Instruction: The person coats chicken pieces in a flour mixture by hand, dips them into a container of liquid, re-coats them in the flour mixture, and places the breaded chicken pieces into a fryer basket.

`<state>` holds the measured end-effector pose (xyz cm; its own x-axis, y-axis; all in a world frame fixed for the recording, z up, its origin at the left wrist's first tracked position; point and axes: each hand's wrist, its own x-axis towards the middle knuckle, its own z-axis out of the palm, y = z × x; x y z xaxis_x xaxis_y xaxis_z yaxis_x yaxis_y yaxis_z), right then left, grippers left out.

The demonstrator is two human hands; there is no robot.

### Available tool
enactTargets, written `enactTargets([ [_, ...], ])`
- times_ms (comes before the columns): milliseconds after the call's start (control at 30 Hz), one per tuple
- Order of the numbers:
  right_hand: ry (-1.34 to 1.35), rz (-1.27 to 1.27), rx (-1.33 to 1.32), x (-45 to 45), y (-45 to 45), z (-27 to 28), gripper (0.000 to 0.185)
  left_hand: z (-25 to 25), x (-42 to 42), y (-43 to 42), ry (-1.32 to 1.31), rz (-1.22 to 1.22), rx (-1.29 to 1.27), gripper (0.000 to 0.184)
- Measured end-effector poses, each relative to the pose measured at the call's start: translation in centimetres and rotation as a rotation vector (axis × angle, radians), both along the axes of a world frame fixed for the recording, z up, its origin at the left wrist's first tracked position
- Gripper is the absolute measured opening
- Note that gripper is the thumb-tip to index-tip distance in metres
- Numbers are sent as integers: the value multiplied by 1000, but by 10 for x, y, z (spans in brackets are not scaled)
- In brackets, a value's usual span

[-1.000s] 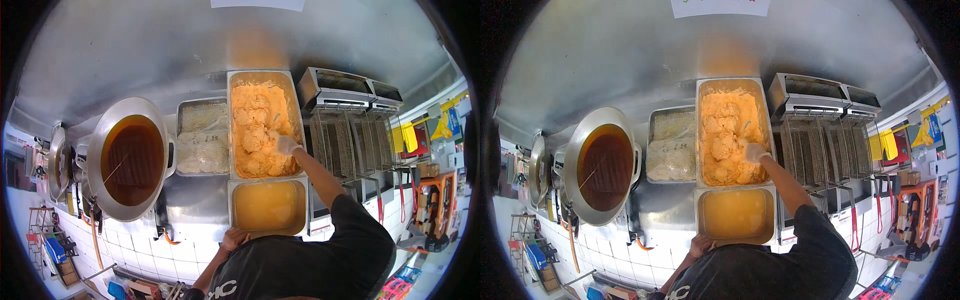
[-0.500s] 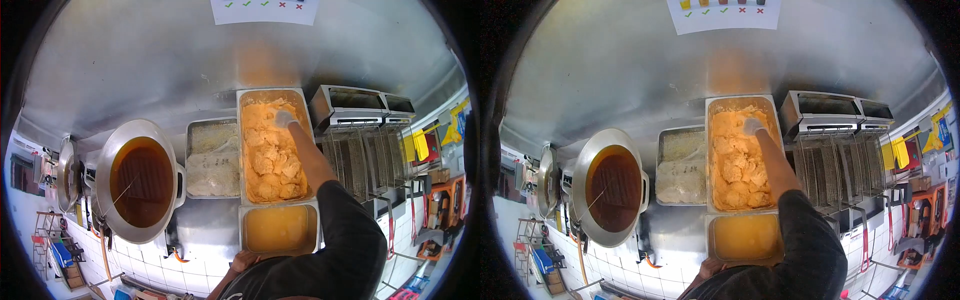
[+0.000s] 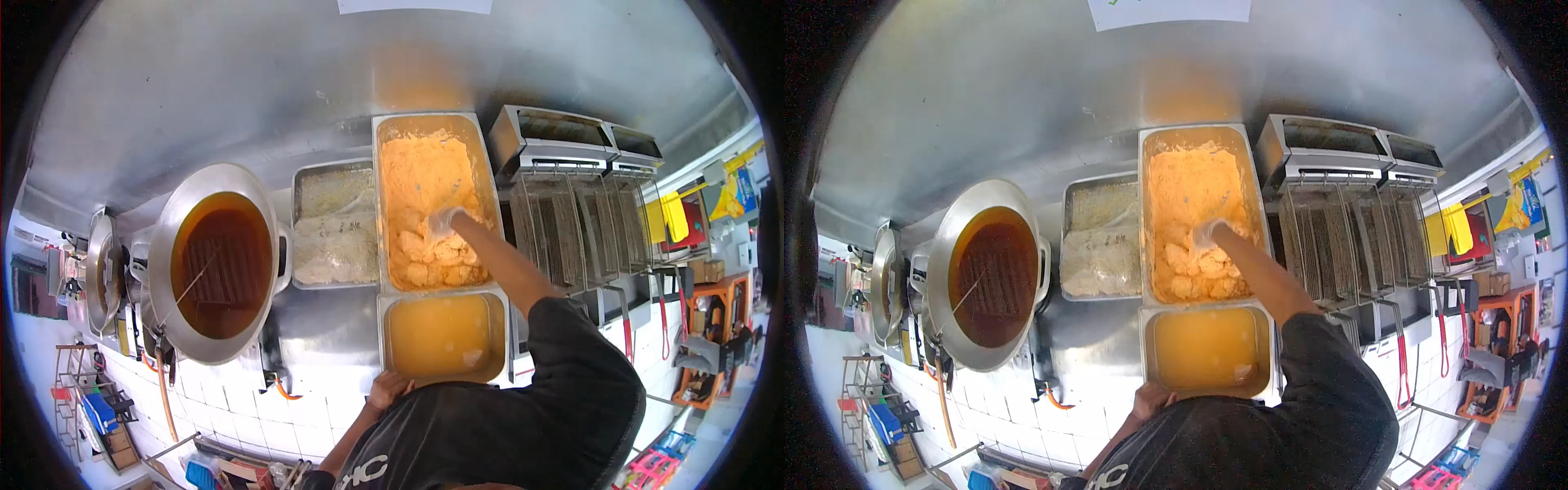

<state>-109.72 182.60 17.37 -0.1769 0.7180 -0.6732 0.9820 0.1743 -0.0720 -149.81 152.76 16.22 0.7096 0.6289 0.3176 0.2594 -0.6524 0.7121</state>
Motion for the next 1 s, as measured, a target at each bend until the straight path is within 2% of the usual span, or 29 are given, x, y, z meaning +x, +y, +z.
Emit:
enactTargets([
  [133,123,-89,93,41,3,3,29,14,5,6,-20,20,11,14],
  [333,255,-376,313,74,-3,-14,29,9,5,3,-50,25,56,15],
  [433,198,-440,253,80,-22,-33,30,11,7,4,-88,34,29,16],
  [567,2,-322,38,60,-73,-38,29,4,7,2,-111,47,22,17],
  [767,41,-380,-98,49,-118,-31,30,8,6,6,-119,42,63,20],
  [867,278,-656,-112,47,-122,-42,31,10,5,1,-58,33,56,21],
  [933,651,-1057,-157,49,-116,-46,31,3,7,1,-127,55,85,21],
  [1000,1134,-1482,-220,53,-106,-47,32,3,7,1,-96,43,77,20],
])
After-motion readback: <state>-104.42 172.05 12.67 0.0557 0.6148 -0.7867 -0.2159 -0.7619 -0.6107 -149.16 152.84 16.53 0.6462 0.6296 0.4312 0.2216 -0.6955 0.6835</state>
